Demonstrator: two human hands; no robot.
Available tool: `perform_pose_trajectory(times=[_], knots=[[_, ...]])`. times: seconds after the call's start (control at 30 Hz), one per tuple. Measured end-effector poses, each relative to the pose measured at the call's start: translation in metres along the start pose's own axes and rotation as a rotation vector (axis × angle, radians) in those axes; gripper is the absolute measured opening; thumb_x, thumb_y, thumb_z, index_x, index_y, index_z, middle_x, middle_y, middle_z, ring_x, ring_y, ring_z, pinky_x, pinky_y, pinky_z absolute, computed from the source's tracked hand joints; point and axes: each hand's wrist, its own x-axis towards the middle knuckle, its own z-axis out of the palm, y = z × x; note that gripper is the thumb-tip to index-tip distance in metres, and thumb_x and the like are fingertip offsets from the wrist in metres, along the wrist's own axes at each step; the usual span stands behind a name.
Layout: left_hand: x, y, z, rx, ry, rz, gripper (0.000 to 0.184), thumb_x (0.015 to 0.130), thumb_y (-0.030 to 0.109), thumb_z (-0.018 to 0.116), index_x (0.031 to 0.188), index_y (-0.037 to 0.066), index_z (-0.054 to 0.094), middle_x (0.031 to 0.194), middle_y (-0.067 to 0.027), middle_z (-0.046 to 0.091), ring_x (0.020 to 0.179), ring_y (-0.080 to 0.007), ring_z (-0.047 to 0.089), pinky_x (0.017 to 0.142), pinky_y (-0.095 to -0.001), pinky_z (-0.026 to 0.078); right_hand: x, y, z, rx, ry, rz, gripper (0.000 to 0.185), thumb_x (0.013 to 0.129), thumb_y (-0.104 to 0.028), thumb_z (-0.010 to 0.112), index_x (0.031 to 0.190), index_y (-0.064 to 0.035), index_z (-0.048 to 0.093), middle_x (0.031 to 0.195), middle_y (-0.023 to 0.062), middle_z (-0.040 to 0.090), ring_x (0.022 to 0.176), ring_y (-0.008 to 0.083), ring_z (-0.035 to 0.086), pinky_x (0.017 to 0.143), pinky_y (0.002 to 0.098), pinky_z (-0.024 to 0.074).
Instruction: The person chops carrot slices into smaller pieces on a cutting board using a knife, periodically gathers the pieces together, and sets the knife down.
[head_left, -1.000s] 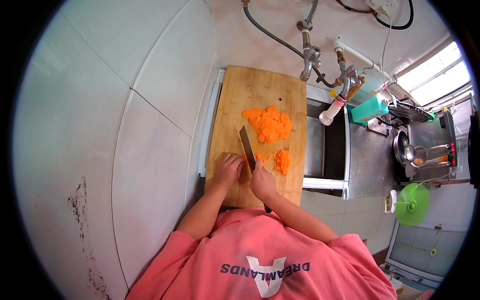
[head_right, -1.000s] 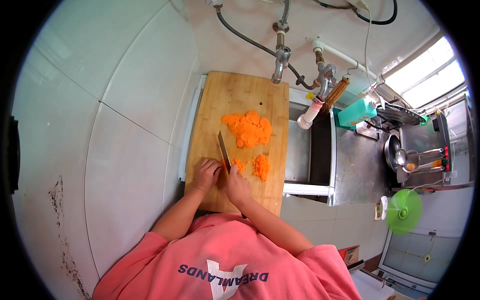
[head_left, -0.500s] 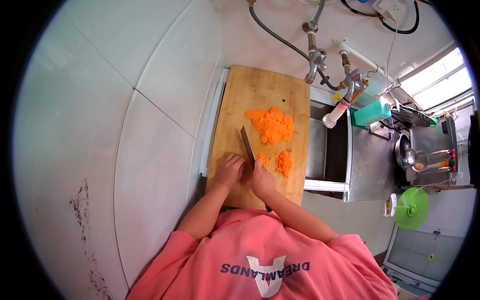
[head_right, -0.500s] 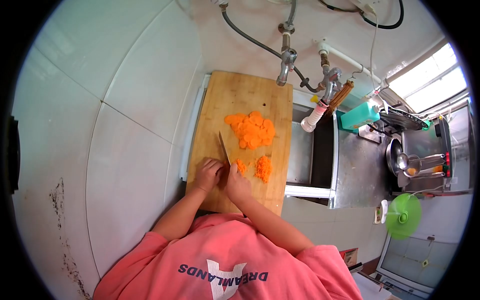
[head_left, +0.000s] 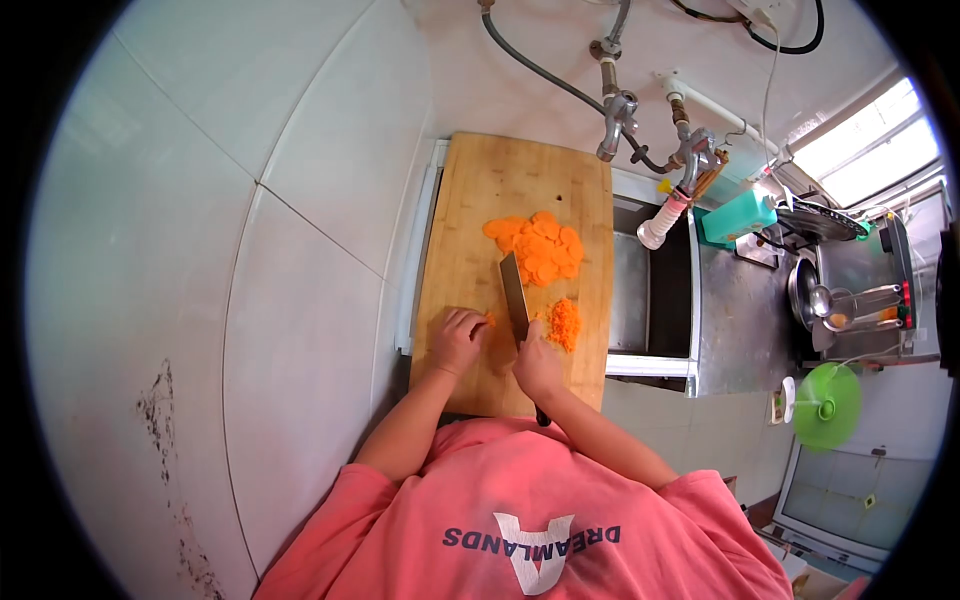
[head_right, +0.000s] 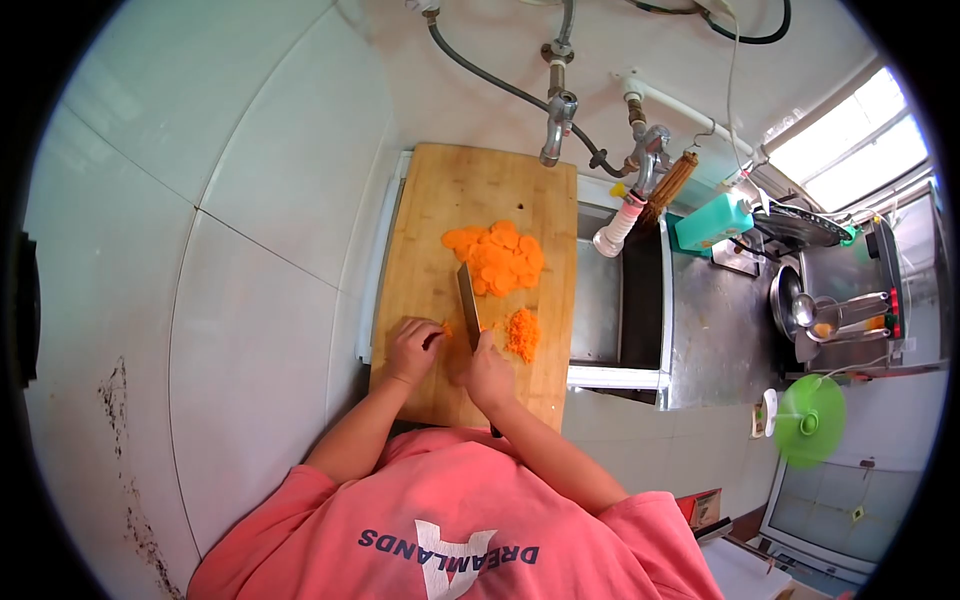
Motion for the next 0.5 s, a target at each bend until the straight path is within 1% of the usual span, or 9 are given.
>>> perform_pose_trajectory(times=[0.03, 0.13, 0.23, 0.37, 0.4, 0.43, 0.5], knots=[[0.0, 0.001, -0.001, -0.006, 0.012, -0.001, 0.012, 0.069, 0.001, 0.07, 0.079, 0.005, 0.063, 0.083, -0.0081, 0.064, 0.082, -0.0274, 0.06, 0.073, -0.0356, 0.049, -0.001, 0.0, -0.001, 0.001, 0.003, 0.002, 0.055, 0.068, -0.013, 0.073, 0.105, 0.0004, 0.035, 0.086, 0.025, 0.063, 0.077, 0.0408, 0.063, 0.065, 0.0461, 0.0518], [0.0, 0.004, -0.003, 0.005, 0.031, -0.001, 0.013, 0.069, 0.001, 0.069, 0.08, 0.004, 0.063, 0.082, -0.0087, 0.063, 0.081, -0.0279, 0.059, 0.073, -0.0356, 0.049, -0.003, -0.002, -0.008, -0.036, -0.012, 0.02, 0.052, 0.069, -0.013, 0.072, 0.105, -0.0001, 0.036, 0.088, 0.0252, 0.062, 0.078, 0.0413, 0.063, 0.066, 0.0474, 0.051], [0.0, 0.006, -0.003, 0.004, 0.033, 0.007, 0.012, 0.07, 0.0, 0.068, 0.08, 0.004, 0.063, 0.083, -0.0096, 0.063, 0.08, -0.0286, 0.059, 0.072, -0.0359, 0.049, -0.007, -0.009, -0.014, -0.029, -0.036, -0.021, 0.049, 0.071, -0.012, 0.069, 0.105, -0.0001, 0.036, 0.088, 0.0254, 0.062, 0.079, 0.0416, 0.063, 0.066, 0.0484, 0.0501], [0.002, 0.007, -0.004, 0.017, 0.043, 0.019, 0.012, 0.07, 0.0, 0.068, 0.079, 0.004, 0.063, 0.083, -0.0096, 0.063, 0.08, -0.0289, 0.059, 0.071, -0.0363, 0.049, -0.006, -0.015, -0.004, 0.001, -0.015, -0.087, 0.04, 0.075, -0.01, 0.063, 0.103, -0.0012, 0.036, 0.086, 0.0252, 0.062, 0.077, 0.0422, 0.062, 0.065, 0.0488, 0.0497], [0.002, 0.007, -0.004, 0.037, 0.04, 0.033, 0.01, 0.072, 0.001, 0.067, 0.08, 0.004, 0.062, 0.082, -0.0091, 0.063, 0.081, -0.0285, 0.059, 0.072, -0.0363, 0.049, -0.005, -0.016, -0.002, -0.002, -0.012, -0.102, 0.036, 0.076, -0.009, 0.06, 0.102, -0.0017, 0.036, 0.086, 0.0253, 0.062, 0.076, 0.0425, 0.062, 0.065, 0.0492, 0.0498], [0.002, 0.007, -0.004, 0.057, 0.038, 0.046, 0.009, 0.073, 0.002, 0.066, 0.081, 0.004, 0.062, 0.082, -0.0085, 0.063, 0.081, -0.0281, 0.059, 0.072, -0.0362, 0.049, -0.005, -0.016, 0.0, -0.002, -0.014, -0.102, 0.036, 0.076, -0.009, 0.06, 0.102, -0.0017, 0.036, 0.086, 0.0253, 0.062, 0.076, 0.0425, 0.062, 0.065, 0.0492, 0.0498], [0.002, 0.007, -0.005, 0.068, 0.036, 0.049, 0.009, 0.074, 0.002, 0.066, 0.082, 0.004, 0.062, 0.083, -0.0086, 0.063, 0.082, -0.0282, 0.059, 0.073, -0.0363, 0.049, -0.005, -0.018, 0.001, -0.041, -0.024, -0.125, 0.032, 0.077, -0.008, 0.057, 0.101, -0.0026, 0.036, 0.088, 0.0254, 0.062, 0.073, 0.0431, 0.063, 0.063, 0.0501, 0.0501]])
